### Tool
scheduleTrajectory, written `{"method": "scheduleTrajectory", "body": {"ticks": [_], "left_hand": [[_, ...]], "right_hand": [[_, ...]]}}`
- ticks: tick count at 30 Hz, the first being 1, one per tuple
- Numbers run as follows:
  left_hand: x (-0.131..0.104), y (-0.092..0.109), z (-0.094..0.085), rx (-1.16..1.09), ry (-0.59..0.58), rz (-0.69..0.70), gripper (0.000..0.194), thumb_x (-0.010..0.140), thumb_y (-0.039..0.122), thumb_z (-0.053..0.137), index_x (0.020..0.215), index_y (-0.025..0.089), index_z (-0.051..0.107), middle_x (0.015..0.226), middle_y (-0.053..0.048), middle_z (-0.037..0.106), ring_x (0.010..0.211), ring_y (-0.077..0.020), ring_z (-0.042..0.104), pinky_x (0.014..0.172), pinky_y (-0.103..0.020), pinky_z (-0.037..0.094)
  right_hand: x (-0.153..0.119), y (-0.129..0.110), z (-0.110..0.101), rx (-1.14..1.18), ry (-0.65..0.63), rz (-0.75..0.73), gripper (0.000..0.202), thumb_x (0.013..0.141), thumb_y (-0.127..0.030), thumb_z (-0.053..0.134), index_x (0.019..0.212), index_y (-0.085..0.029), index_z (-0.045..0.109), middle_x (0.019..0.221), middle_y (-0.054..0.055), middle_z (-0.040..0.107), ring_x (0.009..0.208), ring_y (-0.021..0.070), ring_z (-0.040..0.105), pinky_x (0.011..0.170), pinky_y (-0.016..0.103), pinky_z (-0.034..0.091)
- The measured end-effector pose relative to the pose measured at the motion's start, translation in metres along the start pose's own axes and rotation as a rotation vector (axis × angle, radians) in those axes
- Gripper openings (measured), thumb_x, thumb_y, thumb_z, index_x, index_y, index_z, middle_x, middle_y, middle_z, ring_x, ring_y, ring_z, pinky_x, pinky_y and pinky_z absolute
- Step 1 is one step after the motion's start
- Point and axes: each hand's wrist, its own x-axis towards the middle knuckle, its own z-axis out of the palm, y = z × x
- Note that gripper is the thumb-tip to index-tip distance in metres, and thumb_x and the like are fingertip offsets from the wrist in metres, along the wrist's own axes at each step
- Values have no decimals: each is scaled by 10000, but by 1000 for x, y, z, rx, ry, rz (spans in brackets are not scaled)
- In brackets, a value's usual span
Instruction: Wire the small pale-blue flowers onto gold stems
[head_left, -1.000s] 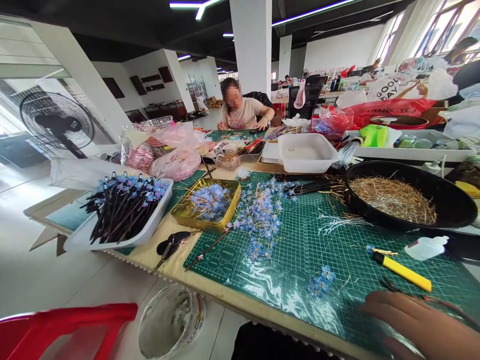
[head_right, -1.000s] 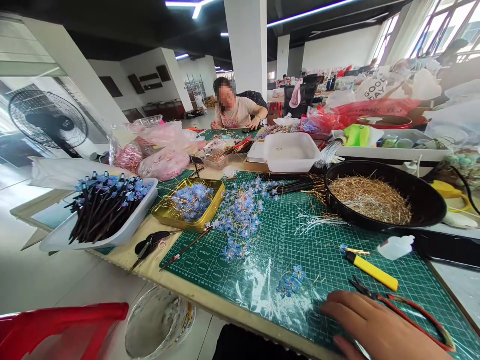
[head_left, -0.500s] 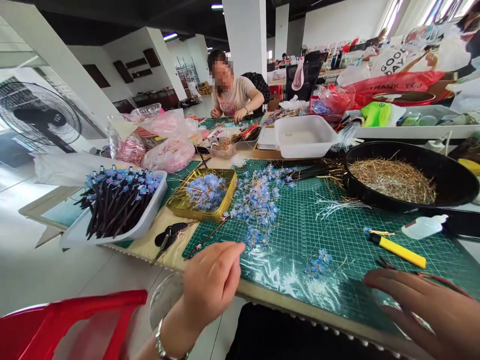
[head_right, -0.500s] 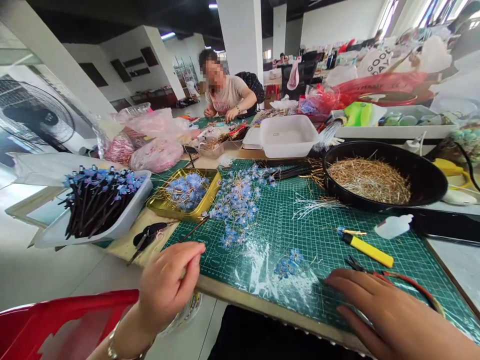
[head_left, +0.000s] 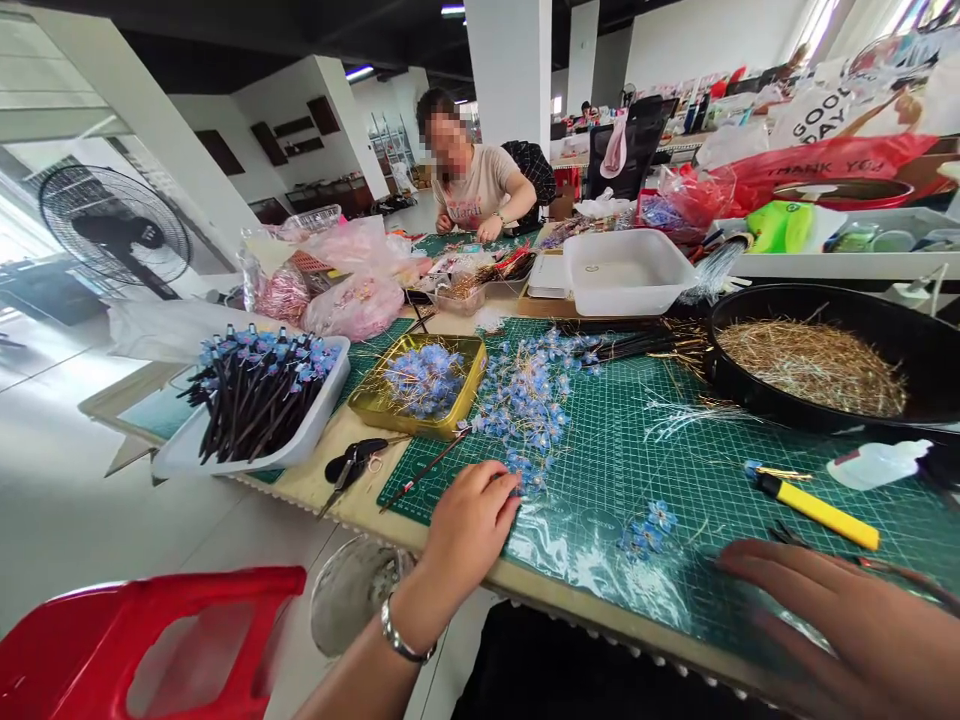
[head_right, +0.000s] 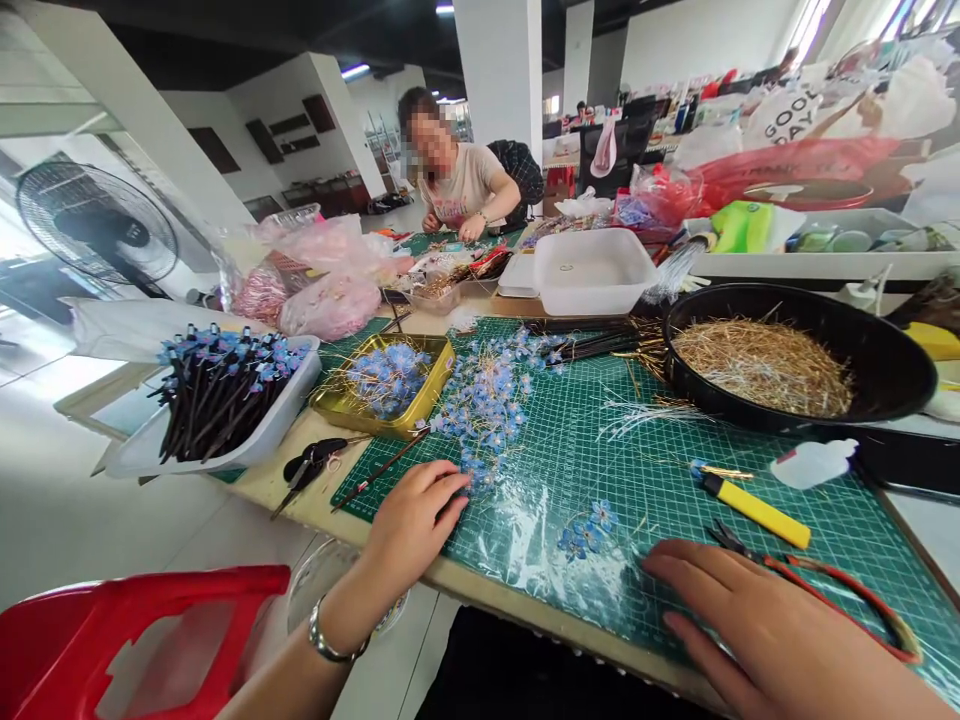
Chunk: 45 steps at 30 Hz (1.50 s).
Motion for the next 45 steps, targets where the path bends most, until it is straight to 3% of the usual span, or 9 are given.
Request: {"method": "scheduleTrajectory", "body": {"ticks": [2,5,9,16,21,25,31,39,45], "left_hand": [[-3,-2,1,-26,-18,-6,191,880,125,639,1016,184,759,1042,-91,743,943,-278,703,824,-425,617],[-8,-8,2,-79,-29,-22,210,903,130,591,1031,153,756,1030,-125,736,936,-313,698,789,-464,605],[-9,-11,3,-153,-51,-62,187,903,156,600,997,175,761,1023,-110,732,926,-300,696,792,-451,589],[-3,-2,-4,-286,-78,-171,199,872,135,597,868,230,772,970,-57,726,918,-228,678,848,-370,546],[-6,-2,-12,-471,-53,-313,171,874,210,590,843,240,756,930,-47,736,891,-215,670,855,-361,524],[-7,-5,-15,-678,-45,-521,157,883,303,600,883,204,721,851,-48,740,748,-186,660,685,-304,524],[-4,-8,-18,-952,-39,-752,232,861,377,586,895,153,632,660,-9,649,511,-108,521,493,-217,401],[-1,-9,-22,-945,25,-767,200,812,354,678,857,159,677,707,-5,658,627,-118,564,541,-208,380],[-2,-10,-24,-886,33,-737,223,847,380,622,885,165,666,679,-7,675,575,-132,563,511,-222,395]], "right_hand": [[9,-7,-9,-22,-49,-26,307,939,-291,451,1077,-270,724,1007,60,807,829,268,786,654,384,682],[23,-15,-18,-37,-91,58,311,970,-256,410,1051,-210,706,958,76,804,784,260,784,640,401,670],[34,-24,-21,-35,-94,114,307,989,-249,393,1072,-198,684,995,78,792,844,259,780,664,416,664],[41,-34,-20,15,-30,27,335,998,-288,385,1057,-190,700,996,90,787,840,256,775,690,422,662],[39,-32,-20,11,-17,-3,369,986,-313,391,1033,-192,736,978,82,801,834,258,781,688,392,662],[37,-29,-19,3,-60,34,351,964,-280,421,1042,-208,756,1028,80,803,892,266,780,737,382,667],[32,-21,-10,-22,20,-40,382,985,-320,395,1022,-223,763,964,60,808,824,262,785,697,376,681],[20,-12,-5,10,-6,-5,371,976,-333,418,1050,-230,767,987,76,806,853,279,784,720,396,687],[29,-18,-7,2,40,1,390,977,-345,413,1022,-227,782,951,74,810,810,282,786,717,400,689]]}}
